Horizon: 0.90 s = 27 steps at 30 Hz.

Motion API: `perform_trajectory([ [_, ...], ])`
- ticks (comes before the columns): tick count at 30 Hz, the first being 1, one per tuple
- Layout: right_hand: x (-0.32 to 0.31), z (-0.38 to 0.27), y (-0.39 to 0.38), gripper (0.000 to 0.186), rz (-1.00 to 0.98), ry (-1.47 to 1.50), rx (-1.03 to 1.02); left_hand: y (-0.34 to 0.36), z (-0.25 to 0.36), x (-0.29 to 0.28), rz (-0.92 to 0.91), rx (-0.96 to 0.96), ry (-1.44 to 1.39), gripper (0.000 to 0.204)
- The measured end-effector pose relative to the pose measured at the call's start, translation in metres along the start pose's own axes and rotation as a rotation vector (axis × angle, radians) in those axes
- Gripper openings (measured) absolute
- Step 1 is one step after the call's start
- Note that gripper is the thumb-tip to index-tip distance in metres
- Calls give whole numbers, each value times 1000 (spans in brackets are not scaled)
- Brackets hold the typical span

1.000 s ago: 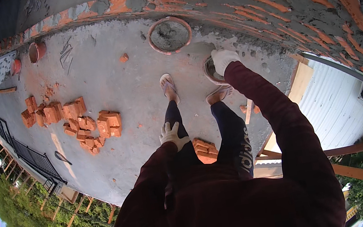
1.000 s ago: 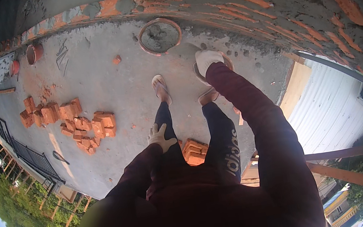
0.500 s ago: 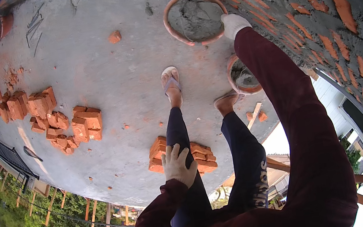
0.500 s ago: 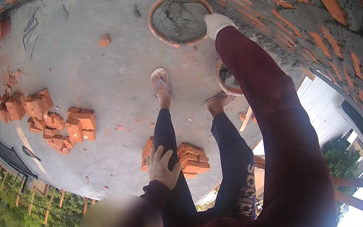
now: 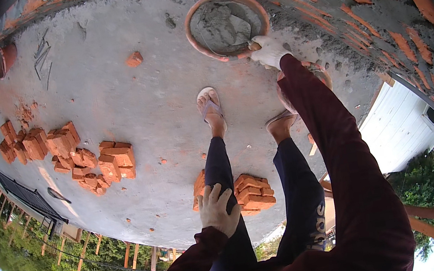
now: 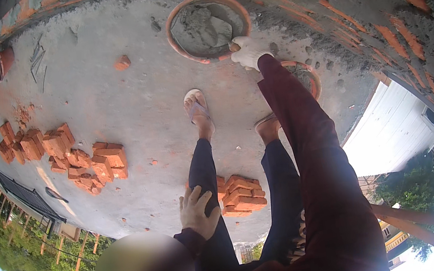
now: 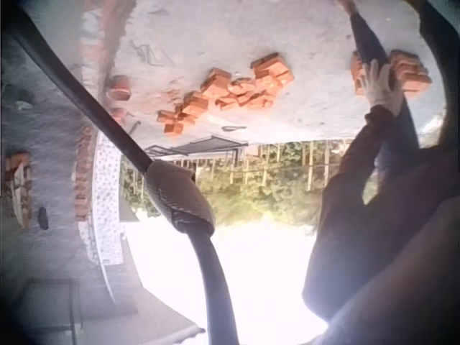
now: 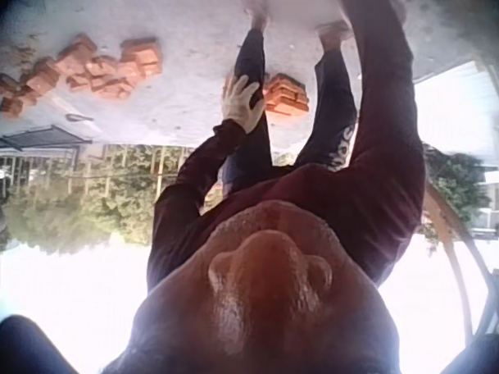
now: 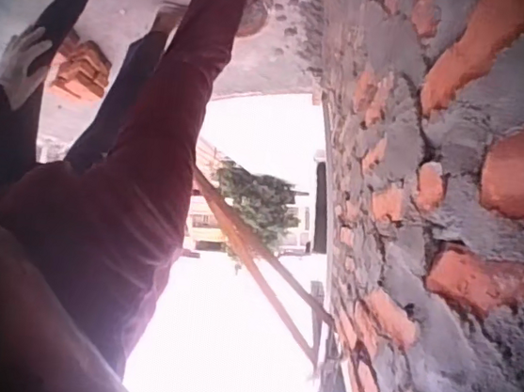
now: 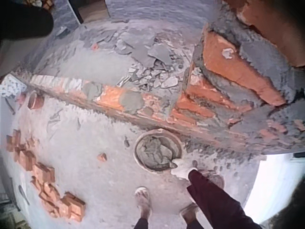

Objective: The person scoops mortar from a bucket with a trowel, spreads it on a brick wall, places bricks, and taps them into alignment. The person repeats this cycle, occasionally adjusting bricks and smoothing mortar joints.

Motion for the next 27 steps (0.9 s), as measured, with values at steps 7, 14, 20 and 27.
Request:
perform_trajectory([
  [7, -13, 23, -30, 31, -178, 222, -10, 6, 14, 1, -53, 7, 70, 51],
  [14, -91, 24, -197, 35, -25, 47, -383, 34, 27, -27, -46, 64, 181, 55],
  [20, -174, 55, -554, 23, -98, 96, -175, 43, 31, -34, -165, 130, 474, 67],
  [27, -275, 115, -880, 40, 39, 310, -238, 64, 103, -105, -307, 287, 561, 76],
])
Point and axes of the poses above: each hand's wrist, its own y-axis towards the middle knuckle, its own x-axis out of the palm, z = x × y, the point moved 8 cm from there along y, towards the middle knuckle, and after that the axes turned 12 degrees about x, right-handed, at the moved point
